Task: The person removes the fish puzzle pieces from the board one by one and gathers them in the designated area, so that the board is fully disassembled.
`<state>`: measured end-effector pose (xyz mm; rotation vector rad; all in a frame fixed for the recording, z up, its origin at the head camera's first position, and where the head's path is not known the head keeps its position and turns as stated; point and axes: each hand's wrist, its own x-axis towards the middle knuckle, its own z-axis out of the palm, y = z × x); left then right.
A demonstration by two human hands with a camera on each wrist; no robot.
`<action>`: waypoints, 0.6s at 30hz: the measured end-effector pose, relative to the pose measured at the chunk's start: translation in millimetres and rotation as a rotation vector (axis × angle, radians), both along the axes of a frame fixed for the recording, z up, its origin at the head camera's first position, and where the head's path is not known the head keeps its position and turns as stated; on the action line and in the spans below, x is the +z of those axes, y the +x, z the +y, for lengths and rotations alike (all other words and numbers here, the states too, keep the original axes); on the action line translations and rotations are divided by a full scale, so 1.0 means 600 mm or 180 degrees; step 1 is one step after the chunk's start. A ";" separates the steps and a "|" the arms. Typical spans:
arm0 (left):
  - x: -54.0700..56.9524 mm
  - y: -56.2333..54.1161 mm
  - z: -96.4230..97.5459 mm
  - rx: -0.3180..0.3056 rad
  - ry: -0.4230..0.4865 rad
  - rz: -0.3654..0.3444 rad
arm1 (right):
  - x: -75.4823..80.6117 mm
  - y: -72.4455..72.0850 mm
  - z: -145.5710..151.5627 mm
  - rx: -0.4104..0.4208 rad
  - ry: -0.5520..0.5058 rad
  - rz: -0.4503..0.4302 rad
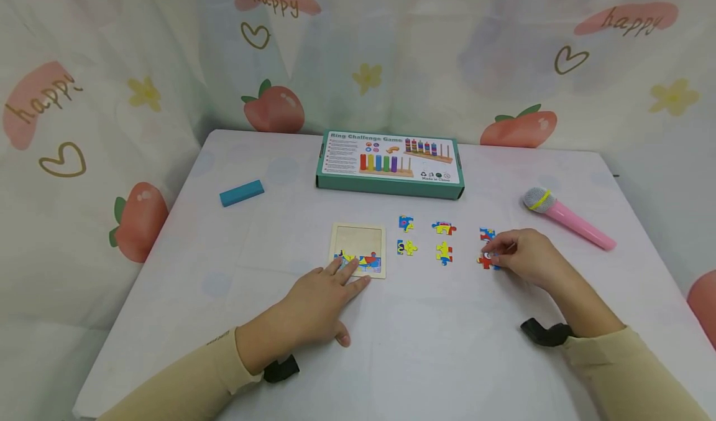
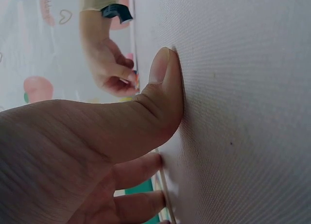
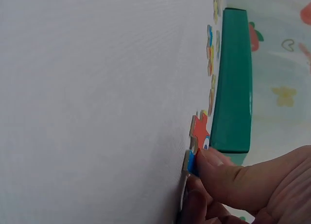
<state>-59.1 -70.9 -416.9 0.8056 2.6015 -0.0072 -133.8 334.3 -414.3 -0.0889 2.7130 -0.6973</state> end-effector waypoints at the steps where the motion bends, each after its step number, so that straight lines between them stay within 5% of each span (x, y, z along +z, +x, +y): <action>1: 0.000 0.000 0.000 0.0000 0.0005 0.0000 | -0.002 0.000 -0.001 -0.0027 0.0017 0.0031; 9: 0.002 0.001 -0.002 0.0006 0.0027 -0.0009 | -0.007 0.002 -0.010 -0.0194 0.0112 0.0112; 18: 0.000 0.002 -0.004 0.0000 0.0042 0.0007 | 0.019 0.001 -0.028 -0.0182 0.0141 0.0176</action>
